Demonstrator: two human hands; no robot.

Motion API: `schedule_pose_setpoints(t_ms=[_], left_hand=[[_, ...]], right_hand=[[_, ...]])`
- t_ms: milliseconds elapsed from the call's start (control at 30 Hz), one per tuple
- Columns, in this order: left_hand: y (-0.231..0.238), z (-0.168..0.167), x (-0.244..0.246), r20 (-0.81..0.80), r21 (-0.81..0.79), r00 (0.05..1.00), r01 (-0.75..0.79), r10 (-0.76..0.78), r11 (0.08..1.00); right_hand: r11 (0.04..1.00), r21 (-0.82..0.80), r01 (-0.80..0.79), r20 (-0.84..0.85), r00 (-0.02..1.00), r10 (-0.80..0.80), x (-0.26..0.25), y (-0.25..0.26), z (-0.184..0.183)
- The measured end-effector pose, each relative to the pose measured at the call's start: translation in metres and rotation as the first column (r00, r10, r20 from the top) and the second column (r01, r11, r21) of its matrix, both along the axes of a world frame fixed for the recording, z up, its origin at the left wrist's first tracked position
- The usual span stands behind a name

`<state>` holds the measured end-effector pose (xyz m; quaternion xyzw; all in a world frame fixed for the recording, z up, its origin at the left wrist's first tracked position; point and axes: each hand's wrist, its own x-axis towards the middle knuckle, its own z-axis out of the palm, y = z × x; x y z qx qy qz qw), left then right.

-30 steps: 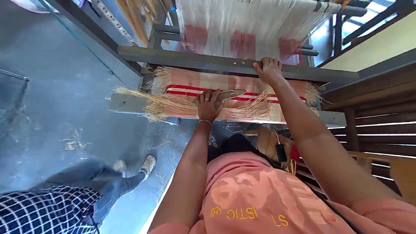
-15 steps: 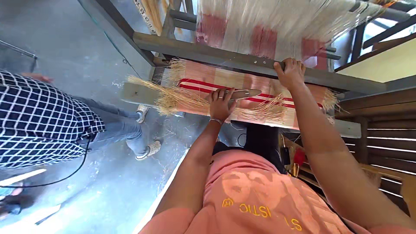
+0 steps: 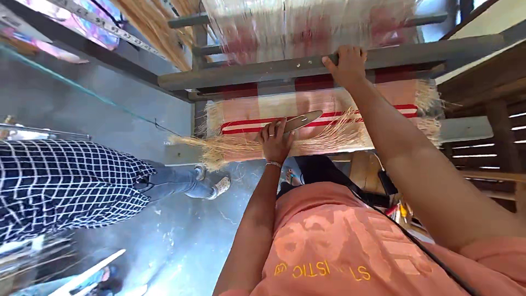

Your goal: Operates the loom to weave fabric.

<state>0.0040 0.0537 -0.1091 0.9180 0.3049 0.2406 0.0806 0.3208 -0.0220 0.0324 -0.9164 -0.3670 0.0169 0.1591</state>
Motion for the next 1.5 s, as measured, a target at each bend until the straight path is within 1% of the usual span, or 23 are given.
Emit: schedule_pose_setpoints(t_ms=[100,167,267,300,367,400,433,500,533,567,633,700,833,1000,1100,1167,1267,1333,1433,1500], left_hand=[[-0.001,0.002,0.001,-0.005,0.006,1.000,-0.001,0.001,1.000],[-0.002,0.001,0.001,-0.020,0.013,1.000,-0.001,0.001,1.000],[-0.001,0.002,0.000,-0.045,0.008,0.999,-0.006,0.007,1.000],[0.000,0.003,0.000,-0.040,0.010,0.999,-0.005,0.005,1.000],[-0.001,0.004,0.001,-0.027,0.007,1.000,0.002,-0.002,1.000],[-0.003,0.004,0.000,-0.023,0.001,1.000,0.006,-0.006,1.000],[-0.003,0.004,-0.001,-0.020,-0.003,1.000,0.013,-0.013,1.000],[0.000,0.003,-0.004,0.002,-0.015,0.999,0.034,-0.034,0.999],[0.000,0.003,-0.005,0.021,-0.023,0.999,0.043,-0.043,0.999],[0.000,0.003,-0.005,0.033,-0.031,0.998,0.046,-0.045,0.998],[-0.001,0.002,-0.005,0.044,-0.035,0.998,0.045,-0.043,0.998],[0.000,0.000,-0.005,0.034,-0.036,0.998,0.049,-0.047,0.998],[0.001,-0.002,-0.004,0.015,-0.019,0.999,0.042,-0.042,0.999],[0.002,-0.002,-0.004,-0.016,-0.011,0.999,0.034,-0.034,0.999],[0.001,-0.002,-0.003,0.002,-0.001,1.000,0.021,-0.021,1.000],[0.000,0.000,-0.002,0.027,0.012,1.000,0.012,-0.012,1.000],[0.000,0.001,-0.001,0.025,0.015,1.000,0.006,-0.006,1.000],[-0.001,0.000,-0.001,0.017,0.011,1.000,0.008,-0.009,1.000],[0.001,-0.004,-0.002,0.007,-0.002,1.000,0.017,-0.017,1.000],[0.002,-0.005,-0.002,0.010,-0.003,1.000,0.020,-0.020,1.000]], right_hand=[[1.000,-0.012,-0.006,-0.008,1.000,0.006,-0.028,-0.024,0.003],[1.000,-0.020,-0.024,-0.031,0.999,0.023,-0.036,-0.036,0.004],[0.999,-0.046,-0.004,-0.038,0.999,0.002,-0.037,-0.030,0.002],[0.999,-0.037,-0.022,-0.043,0.999,0.021,-0.035,-0.029,0.001],[0.990,0.063,-0.126,-0.063,0.989,0.130,-0.024,-0.042,-0.004],[0.973,0.152,-0.175,-0.108,0.975,0.192,-0.019,-0.054,-0.003],[0.948,0.260,-0.186,-0.159,0.960,0.232,-0.016,-0.068,0.002],[0.896,0.434,-0.091,-0.249,0.944,0.216,-0.016,-0.100,0.014],[0.878,0.479,-0.012,-0.288,0.942,0.170,-0.019,-0.120,0.019],[0.863,0.500,0.074,-0.321,0.941,0.105,-0.022,-0.140,0.020],[0.835,0.492,0.247,-0.409,0.912,-0.029,-0.029,-0.175,0.011],[0.824,0.448,0.347,-0.489,0.867,-0.099,-0.042,-0.199,-0.004],[0.841,0.381,0.384,-0.565,0.817,-0.116,-0.067,-0.211,-0.031],[0.823,0.361,0.439,-0.602,0.784,-0.154,-0.078,-0.194,-0.055],[0.811,0.344,0.473,-0.584,0.784,-0.210,-0.080,-0.177,-0.056],[0.828,0.325,0.456,-0.515,0.820,-0.250,-0.079,-0.166,-0.055],[0.912,0.269,0.310,-0.338,0.917,-0.212,-0.075,-0.142,-0.045],[0.950,0.210,0.231,-0.255,0.951,-0.175,-0.073,-0.119,-0.045],[0.973,0.098,0.207,-0.131,0.972,-0.193,-0.074,-0.085,-0.060],[0.974,0.061,0.219,-0.037,0.975,-0.217,-0.078,-0.073,-0.075]])
